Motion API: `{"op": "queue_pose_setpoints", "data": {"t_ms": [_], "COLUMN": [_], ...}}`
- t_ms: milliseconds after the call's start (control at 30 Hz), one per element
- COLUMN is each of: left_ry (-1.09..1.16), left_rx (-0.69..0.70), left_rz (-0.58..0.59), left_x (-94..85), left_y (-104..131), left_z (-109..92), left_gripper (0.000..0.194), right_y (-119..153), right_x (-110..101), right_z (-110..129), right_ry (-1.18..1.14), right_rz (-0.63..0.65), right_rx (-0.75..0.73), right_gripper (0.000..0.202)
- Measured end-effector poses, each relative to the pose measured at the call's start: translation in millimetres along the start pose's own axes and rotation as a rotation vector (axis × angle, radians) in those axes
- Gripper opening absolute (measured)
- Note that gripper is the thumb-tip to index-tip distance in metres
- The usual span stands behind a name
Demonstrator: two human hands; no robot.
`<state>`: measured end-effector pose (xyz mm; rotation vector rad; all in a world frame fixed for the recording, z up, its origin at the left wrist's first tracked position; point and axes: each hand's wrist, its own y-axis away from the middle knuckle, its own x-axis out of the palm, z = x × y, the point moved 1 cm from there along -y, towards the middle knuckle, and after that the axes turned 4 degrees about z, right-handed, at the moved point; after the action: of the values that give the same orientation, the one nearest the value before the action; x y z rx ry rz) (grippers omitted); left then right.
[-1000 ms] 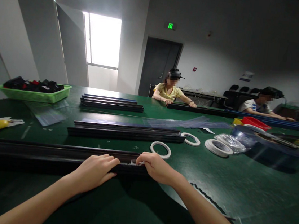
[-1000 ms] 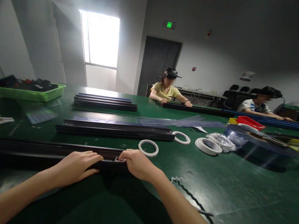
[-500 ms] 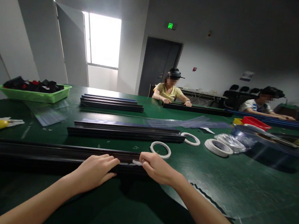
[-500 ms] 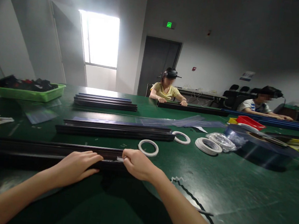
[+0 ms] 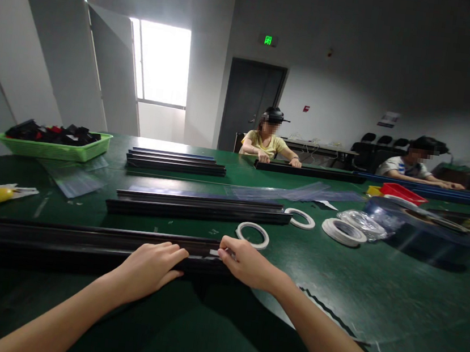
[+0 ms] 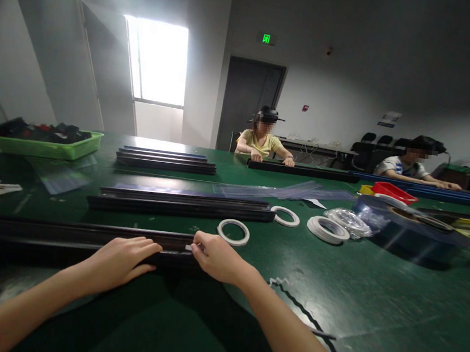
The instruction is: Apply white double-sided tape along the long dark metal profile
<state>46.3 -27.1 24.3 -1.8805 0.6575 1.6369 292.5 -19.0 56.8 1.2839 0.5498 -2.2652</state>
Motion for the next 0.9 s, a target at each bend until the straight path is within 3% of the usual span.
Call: {"op": "queue_pose_setpoints", "data": {"t_ms": [900], "left_ry": [-0.002], "left_rx": [-0.009], "left_rz": [0.004], "left_x": [-2.2], "left_y": [0.4], "left_z": [-2.5], "left_gripper": [0.021], "right_y": [-0.4], "right_x": [2.7], "right_z": [-7.4], "right_ry": [-0.020], "right_rz": [0.010], "right_rx": [0.021], "right_gripper": [0.017]}}
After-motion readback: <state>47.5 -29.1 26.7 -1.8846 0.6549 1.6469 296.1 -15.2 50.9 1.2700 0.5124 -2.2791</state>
